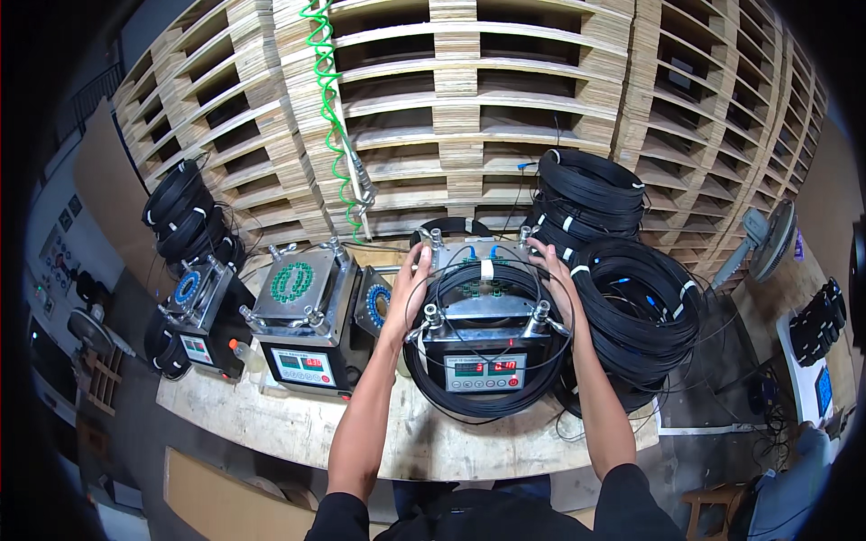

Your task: Polishing fiber optic cable connectors using a specialized machine.

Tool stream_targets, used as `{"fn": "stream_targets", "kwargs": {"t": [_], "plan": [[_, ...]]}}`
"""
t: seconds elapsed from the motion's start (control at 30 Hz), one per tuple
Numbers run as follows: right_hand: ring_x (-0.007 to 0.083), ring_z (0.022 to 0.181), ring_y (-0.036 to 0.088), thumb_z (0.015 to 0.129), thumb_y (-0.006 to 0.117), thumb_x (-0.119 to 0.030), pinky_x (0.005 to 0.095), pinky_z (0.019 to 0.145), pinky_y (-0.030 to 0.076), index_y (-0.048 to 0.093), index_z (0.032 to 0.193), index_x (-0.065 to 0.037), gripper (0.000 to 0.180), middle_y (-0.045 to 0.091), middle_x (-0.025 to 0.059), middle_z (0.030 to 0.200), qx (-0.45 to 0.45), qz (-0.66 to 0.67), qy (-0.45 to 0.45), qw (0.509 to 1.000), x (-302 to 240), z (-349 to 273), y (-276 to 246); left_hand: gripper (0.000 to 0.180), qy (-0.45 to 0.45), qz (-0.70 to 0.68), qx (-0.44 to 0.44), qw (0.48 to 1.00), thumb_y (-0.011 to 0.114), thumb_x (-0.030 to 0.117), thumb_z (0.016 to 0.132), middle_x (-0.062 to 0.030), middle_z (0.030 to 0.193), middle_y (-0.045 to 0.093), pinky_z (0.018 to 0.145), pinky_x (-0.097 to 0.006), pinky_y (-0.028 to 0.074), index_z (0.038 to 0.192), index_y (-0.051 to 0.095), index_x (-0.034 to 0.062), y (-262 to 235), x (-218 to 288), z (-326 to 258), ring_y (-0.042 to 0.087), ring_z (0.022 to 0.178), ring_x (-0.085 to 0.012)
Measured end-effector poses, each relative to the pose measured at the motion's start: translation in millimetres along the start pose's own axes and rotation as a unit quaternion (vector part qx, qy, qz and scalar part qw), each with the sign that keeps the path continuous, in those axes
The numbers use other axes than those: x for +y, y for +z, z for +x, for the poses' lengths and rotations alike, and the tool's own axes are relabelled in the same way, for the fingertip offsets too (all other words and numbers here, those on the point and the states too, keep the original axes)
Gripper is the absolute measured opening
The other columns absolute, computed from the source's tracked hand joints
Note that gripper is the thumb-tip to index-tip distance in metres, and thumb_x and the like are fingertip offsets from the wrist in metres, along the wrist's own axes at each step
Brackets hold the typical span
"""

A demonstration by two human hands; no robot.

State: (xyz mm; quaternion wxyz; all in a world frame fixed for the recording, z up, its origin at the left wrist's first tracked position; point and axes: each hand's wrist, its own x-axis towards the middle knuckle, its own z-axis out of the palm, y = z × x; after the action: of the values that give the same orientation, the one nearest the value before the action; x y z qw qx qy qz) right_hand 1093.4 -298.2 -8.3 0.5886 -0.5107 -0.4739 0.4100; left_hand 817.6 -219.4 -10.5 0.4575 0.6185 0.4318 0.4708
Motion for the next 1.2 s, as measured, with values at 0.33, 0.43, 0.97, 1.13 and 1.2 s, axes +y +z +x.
{"fn": "stream_targets", "kwargs": {"t": [0.33,0.43,0.97,1.13,1.2], "plan": [[0.0323,0.136,0.048,0.104,0.026,-0.066,0.0396,0.117,0.032,0.048,0.148,-0.002,0.081,0.052,0.0179,0.149,-0.061,-0.035,-0.010,0.997,17.4,12.6,-8.5,0.073,-0.002,-0.019,-0.038,0.999,0.041,0.058,0.106,-0.0141,0.134,0.060,0.106,-0.032,0.039,0.147,0.049,-0.0015,-2.6,1.8,-1.0,0.055,0.118,-0.0212],[0.0331,0.141,0.044,0.104,0.026,-0.066,0.0396,0.119,0.029,0.044,0.151,-0.001,0.082,0.048,0.0189,0.152,-0.059,-0.025,-0.004,0.998,14.2,11.9,-7.5,0.072,0.016,-0.030,-0.010,0.999,0.047,0.057,0.104,-0.0141,0.126,0.064,0.101,-0.031,0.043,0.144,0.051,-0.0019,0.7,-7.6,3.4,0.059,0.112,-0.0204],[0.0305,0.128,0.056,0.106,0.027,-0.063,0.0378,0.112,0.037,0.060,0.139,-0.004,0.075,0.060,0.0230,0.136,-0.015,-0.007,0.008,1.000,22.2,12.8,-17.2,0.069,-0.012,-0.016,-0.060,0.998,0.046,0.058,0.104,-0.0180,0.132,0.063,0.107,-0.032,0.040,0.140,0.057,0.0005,3.1,1.3,1.4,0.056,0.123,-0.0230],[0.0325,0.133,0.052,0.105,0.026,-0.065,0.0385,0.115,0.035,0.054,0.144,-0.002,0.080,0.053,0.0220,0.145,-0.035,-0.032,-0.027,0.999,3.5,2.3,-0.3,0.068,-0.079,-0.038,-0.047,0.995,0.038,0.057,0.106,-0.0115,0.130,0.062,0.102,-0.030,0.040,0.142,0.056,0.0020,-9.4,-3.8,2.1,0.055,0.110,-0.0188],[0.0334,0.135,0.051,0.105,0.026,-0.066,0.0386,0.116,0.034,0.051,0.146,-0.001,0.081,0.051,0.0218,0.148,-0.032,-0.034,-0.023,0.999,2.1,2.2,-1.4,0.066,-0.050,-0.049,-0.026,0.997,0.042,0.056,0.106,-0.0076,0.113,0.061,0.097,-0.029,0.041,0.141,0.057,0.0028,-2.2,-3.3,0.7,0.054,0.102,-0.0170]]}}
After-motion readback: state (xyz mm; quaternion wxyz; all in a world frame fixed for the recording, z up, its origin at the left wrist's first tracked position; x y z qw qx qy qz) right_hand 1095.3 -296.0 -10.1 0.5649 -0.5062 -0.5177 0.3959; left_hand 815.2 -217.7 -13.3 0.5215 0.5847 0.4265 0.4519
